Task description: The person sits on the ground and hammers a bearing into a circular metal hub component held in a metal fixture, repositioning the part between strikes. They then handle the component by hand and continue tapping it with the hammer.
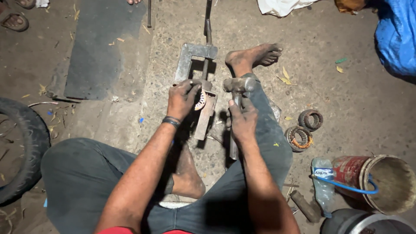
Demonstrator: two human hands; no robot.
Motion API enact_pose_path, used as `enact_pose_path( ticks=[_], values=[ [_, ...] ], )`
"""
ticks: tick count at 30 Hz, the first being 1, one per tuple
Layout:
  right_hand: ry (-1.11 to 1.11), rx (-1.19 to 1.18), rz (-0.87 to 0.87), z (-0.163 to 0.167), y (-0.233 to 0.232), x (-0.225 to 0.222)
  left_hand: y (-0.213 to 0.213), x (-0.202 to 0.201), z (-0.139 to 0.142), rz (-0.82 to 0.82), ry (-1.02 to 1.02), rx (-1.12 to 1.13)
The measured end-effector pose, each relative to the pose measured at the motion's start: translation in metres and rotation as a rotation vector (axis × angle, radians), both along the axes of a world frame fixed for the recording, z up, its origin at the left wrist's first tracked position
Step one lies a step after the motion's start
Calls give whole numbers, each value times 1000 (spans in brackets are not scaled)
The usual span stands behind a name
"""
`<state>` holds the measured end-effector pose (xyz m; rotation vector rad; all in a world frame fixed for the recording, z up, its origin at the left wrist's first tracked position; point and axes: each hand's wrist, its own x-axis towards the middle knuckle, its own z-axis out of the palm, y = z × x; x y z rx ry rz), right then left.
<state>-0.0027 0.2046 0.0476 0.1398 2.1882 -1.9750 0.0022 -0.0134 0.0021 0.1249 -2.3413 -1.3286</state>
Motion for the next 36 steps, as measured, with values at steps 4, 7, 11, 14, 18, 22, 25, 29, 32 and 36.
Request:
enact_pose_path(
  ticks=[4,7,11,14,18,22,25,29,32,36],
  values=[
    [226,196,50,13,-5,5,0,-2,6,-89,22,-62],
    [514,305,117,34,-9,11,-2,-2,6,-212,37,-118],
    [585,294,156,54,-22,23,-2,-1,-8,-200,-1,-209],
    [562,302,197,53,-35,23,-3,-3,-21,-164,-8,-285],
    [348,407,232,43,-39,19,-3,0,-30,-185,44,-265],
    [393,295,168,32,-25,21,1,-3,-28,-58,-77,-176],
    [502,244,136,22,-14,16,-4,-9,-22,115,-224,218],
    [196,237,48,11,-9,5,-19,-3,-11,166,-105,388],
    [37,113,7,9,-8,1,-17,2,-5,136,-104,278],
    [66,170,9,10,-8,1,-10,0,-2,120,-149,202]
  ],
)
